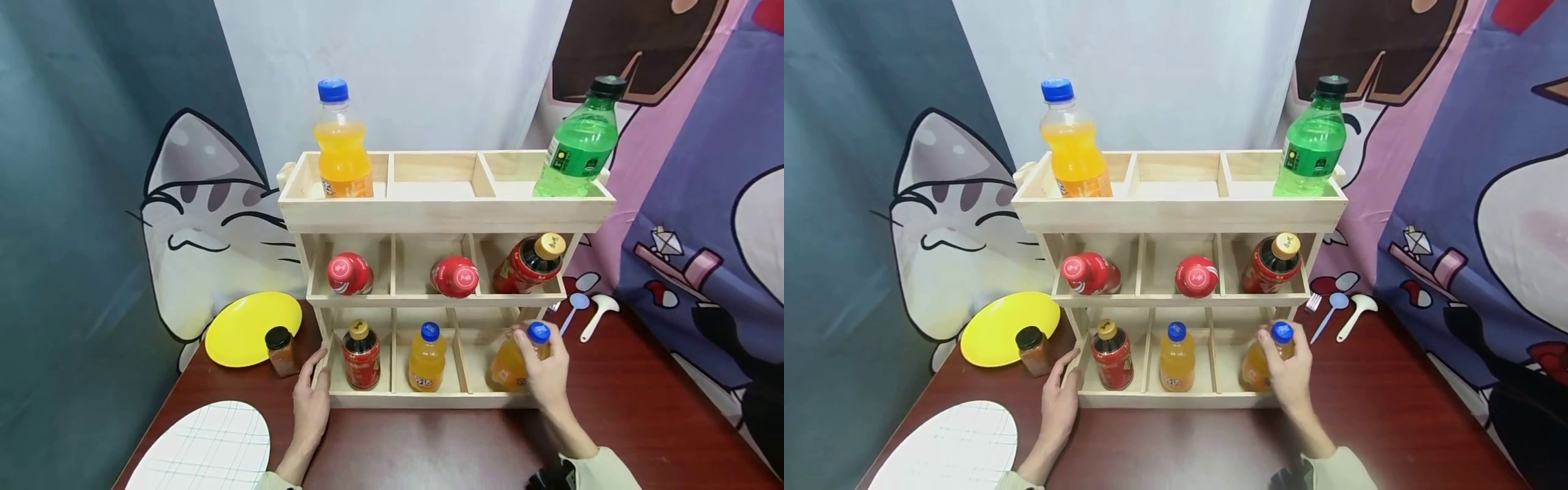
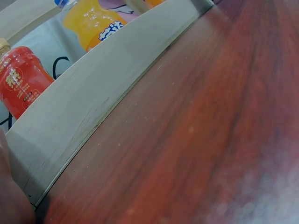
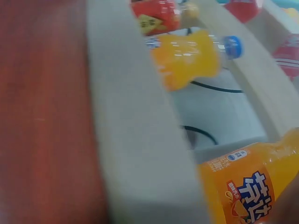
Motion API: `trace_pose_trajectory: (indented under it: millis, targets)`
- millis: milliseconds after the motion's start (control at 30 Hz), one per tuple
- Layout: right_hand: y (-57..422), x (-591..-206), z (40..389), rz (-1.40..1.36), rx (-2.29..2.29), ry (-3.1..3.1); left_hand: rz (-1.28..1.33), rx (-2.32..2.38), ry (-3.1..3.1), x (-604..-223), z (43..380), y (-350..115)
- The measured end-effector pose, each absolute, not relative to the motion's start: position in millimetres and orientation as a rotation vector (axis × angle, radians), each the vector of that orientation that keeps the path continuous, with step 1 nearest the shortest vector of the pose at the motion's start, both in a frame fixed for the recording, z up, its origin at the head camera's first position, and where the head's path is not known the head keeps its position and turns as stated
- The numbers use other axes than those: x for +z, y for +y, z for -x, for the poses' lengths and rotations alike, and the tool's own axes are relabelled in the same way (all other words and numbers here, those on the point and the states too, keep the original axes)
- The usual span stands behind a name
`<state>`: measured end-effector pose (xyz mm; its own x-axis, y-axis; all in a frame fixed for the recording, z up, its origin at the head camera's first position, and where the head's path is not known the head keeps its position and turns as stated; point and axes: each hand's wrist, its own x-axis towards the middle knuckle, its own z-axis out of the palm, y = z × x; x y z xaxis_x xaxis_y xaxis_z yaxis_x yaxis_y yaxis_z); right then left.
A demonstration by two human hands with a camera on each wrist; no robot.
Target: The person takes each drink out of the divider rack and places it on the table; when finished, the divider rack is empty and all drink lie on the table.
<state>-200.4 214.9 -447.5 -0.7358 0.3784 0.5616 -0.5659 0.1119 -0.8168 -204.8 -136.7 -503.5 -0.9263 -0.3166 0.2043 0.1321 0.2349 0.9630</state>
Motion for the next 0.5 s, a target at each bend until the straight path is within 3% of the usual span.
trace_pose_trajectory:
  millis: [233, 500]
  targets:
    - [236, -430, 204, -0.371, 1.802, -1.452, -0.204, -1.747, -2.171, -525, 216, -144]
    - [266, -417, 202, -0.260, 1.821, -1.401, -0.167, -1.732, -2.152, -530, 217, -142]
